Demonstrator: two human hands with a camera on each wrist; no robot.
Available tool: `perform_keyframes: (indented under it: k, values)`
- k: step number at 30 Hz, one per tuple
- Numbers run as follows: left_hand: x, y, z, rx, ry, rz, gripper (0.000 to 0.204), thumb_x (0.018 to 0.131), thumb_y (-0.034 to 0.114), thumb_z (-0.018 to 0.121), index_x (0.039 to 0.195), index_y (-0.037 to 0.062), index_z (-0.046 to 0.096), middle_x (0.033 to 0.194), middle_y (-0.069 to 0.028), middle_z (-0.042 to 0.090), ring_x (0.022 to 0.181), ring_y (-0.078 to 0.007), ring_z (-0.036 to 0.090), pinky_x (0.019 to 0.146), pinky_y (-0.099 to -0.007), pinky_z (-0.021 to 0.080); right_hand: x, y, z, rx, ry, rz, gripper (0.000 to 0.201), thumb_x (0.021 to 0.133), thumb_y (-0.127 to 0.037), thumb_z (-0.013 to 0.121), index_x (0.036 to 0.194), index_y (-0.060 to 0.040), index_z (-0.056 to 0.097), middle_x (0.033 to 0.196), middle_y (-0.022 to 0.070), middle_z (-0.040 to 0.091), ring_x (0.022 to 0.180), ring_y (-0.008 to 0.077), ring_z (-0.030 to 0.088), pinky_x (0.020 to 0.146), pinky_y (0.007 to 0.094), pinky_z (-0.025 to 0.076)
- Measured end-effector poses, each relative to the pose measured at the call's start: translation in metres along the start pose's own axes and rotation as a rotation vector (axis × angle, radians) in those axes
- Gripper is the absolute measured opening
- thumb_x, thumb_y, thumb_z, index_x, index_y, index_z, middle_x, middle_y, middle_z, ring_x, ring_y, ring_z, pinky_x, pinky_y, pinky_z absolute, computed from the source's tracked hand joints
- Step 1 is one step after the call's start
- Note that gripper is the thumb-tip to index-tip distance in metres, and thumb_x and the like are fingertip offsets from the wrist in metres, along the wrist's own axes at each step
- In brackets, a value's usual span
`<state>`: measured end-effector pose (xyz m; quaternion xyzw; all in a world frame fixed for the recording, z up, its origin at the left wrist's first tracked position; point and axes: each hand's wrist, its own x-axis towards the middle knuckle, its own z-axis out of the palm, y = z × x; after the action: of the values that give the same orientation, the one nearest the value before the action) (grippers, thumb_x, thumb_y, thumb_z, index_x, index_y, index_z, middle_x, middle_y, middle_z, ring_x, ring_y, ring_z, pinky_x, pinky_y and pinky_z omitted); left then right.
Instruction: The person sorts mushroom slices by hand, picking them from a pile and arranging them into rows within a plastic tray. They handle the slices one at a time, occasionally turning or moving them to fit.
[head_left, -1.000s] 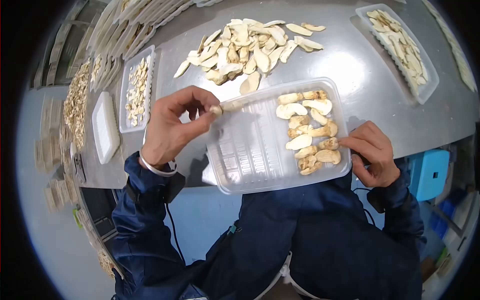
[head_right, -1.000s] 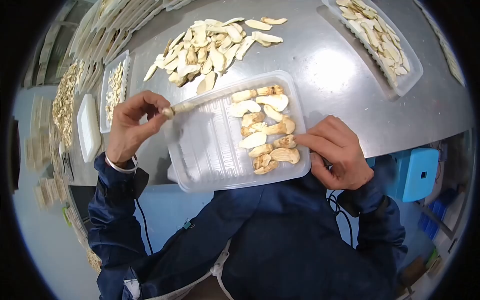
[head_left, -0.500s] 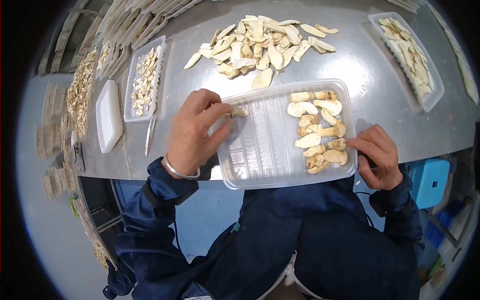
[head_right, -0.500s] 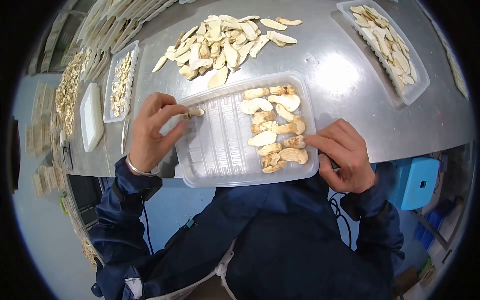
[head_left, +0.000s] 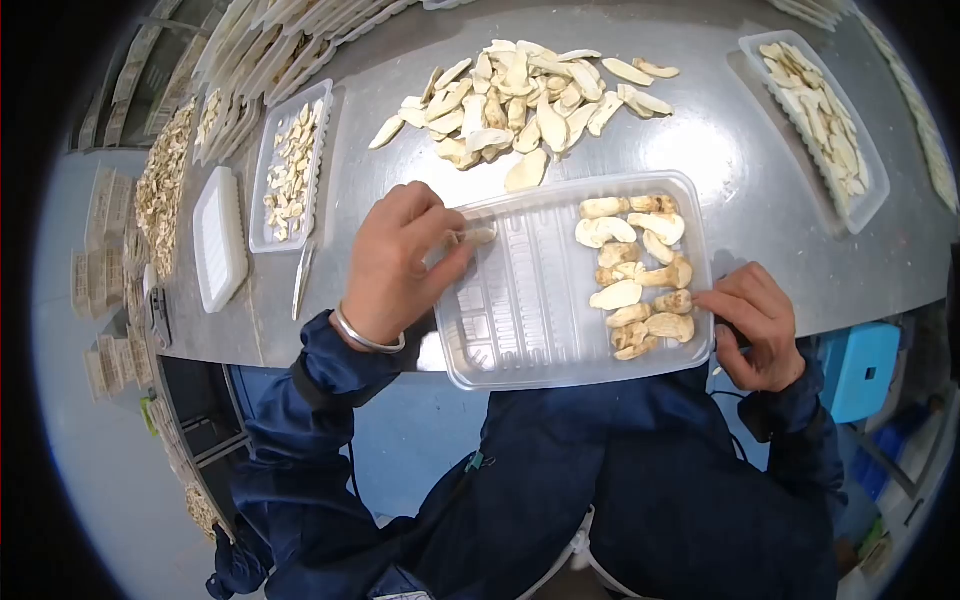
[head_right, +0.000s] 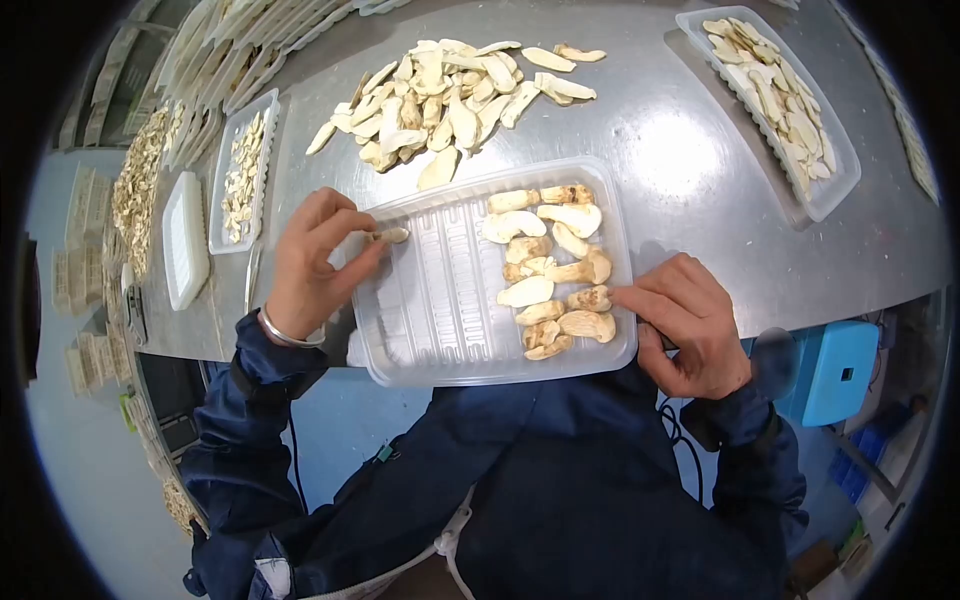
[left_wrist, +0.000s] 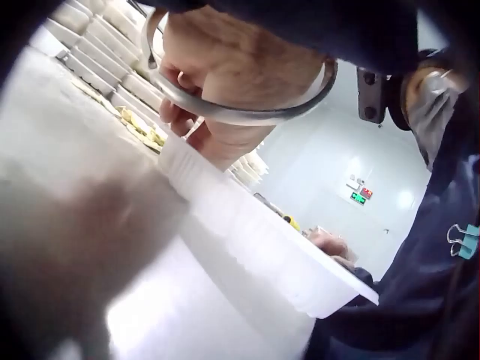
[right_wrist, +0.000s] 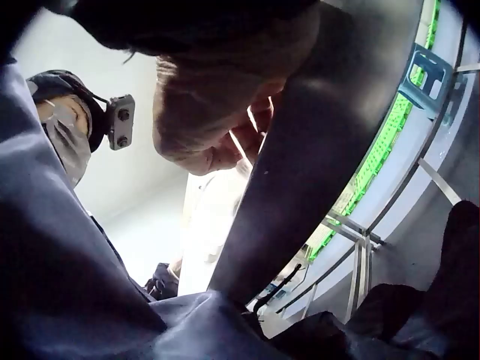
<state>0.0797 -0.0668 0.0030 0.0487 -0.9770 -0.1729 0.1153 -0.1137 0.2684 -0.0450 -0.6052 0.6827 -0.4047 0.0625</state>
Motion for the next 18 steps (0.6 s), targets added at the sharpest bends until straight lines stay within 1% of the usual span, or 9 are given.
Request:
perform_keyframes:
  k: [3,4,7,8,11,14,17,18]
  values:
    - [0.022,-0.006,-0.011,-0.026,0.086,-0.042,0.024,0.079,0.002,0.079,0.101,0.0027,0.071,0.095,-0.0114,0.064,0.087,-0.0251,0.062,0.076,-0.0359,0.050,0.000,0.001,0.000,0.002,0.001,0.004,0.048,0.064,0.007,0.059,0.110,0.0013,0.071,0.091,0.0142,0.067,0.078,0.0298,0.060,0.070,0.0380,0.048]
    - [0.034,-0.009,-0.014,0.002,0.101,-0.005,0.025,0.082,0.005,0.078,0.105,0.0021,0.071,0.096,-0.0111,0.065,0.085,-0.0234,0.063,0.076,-0.0342,0.051,0.000,0.001,0.001,0.002,0.002,0.002,0.048,0.064,0.007,0.059,0.109,0.0013,0.071,0.091,0.0142,0.067,0.078,0.0298,0.060,0.070,0.0380,0.048]
    - [0.063,-0.029,-0.003,0.014,0.069,0.007,0.024,0.084,0.009,0.077,0.106,0.0006,0.071,0.094,-0.0107,0.065,0.084,-0.0233,0.063,0.074,-0.0331,0.050,0.001,-0.001,0.000,0.010,-0.003,0.007,0.047,0.064,0.007,0.059,0.109,0.0013,0.071,0.091,0.0140,0.067,0.078,0.0299,0.059,0.070,0.0382,0.048]
    - [0.069,-0.034,0.003,-0.009,0.046,0.004,0.022,0.085,0.012,0.076,0.103,0.0001,0.071,0.091,-0.0096,0.064,0.080,-0.0220,0.061,0.071,-0.0323,0.049,0.001,-0.002,-0.001,0.010,0.000,0.017,0.047,0.064,0.007,0.059,0.109,0.0013,0.071,0.091,0.0139,0.067,0.078,0.0299,0.059,0.070,0.0383,0.048]
    - [0.079,-0.041,0.012,0.005,-0.003,-0.040,0.018,0.084,0.010,0.075,0.098,0.0003,0.070,0.088,-0.0078,0.063,0.076,-0.0197,0.058,0.069,-0.0322,0.048,0.000,0.000,-0.001,0.014,0.006,0.007,0.047,0.065,0.007,0.059,0.110,0.0011,0.071,0.090,0.0137,0.066,0.078,0.0301,0.059,0.069,0.0386,0.048]
    - [0.079,-0.040,0.015,-0.013,-0.008,-0.050,0.015,0.084,0.010,0.075,0.093,0.0001,0.069,0.084,-0.0067,0.061,0.073,-0.0182,0.055,0.067,-0.0318,0.047,0.001,0.000,0.000,0.019,0.008,0.011,0.047,0.065,0.007,0.059,0.110,0.0009,0.071,0.090,0.0136,0.066,0.078,0.0302,0.059,0.069,0.0387,0.048]
    - [0.077,-0.037,0.016,-0.024,-0.001,-0.059,0.013,0.083,0.008,0.074,0.090,-0.0002,0.067,0.083,-0.0067,0.060,0.074,-0.0180,0.057,0.067,-0.0317,0.046,0.001,-0.001,0.000,0.019,0.004,0.013,0.047,0.064,0.008,0.059,0.110,0.0011,0.071,0.089,0.0137,0.066,0.077,0.0302,0.059,0.069,0.0387,0.048]
    - [0.075,-0.034,0.014,-0.055,0.010,-0.073,0.012,0.082,0.008,0.074,0.089,0.0011,0.067,0.084,-0.0080,0.061,0.077,-0.0226,0.059,0.069,-0.0344,0.048,0.001,-0.001,0.000,0.017,0.005,0.012,0.048,0.064,0.008,0.059,0.110,0.0010,0.071,0.089,0.0137,0.066,0.077,0.0302,0.059,0.069,0.0386,0.048]
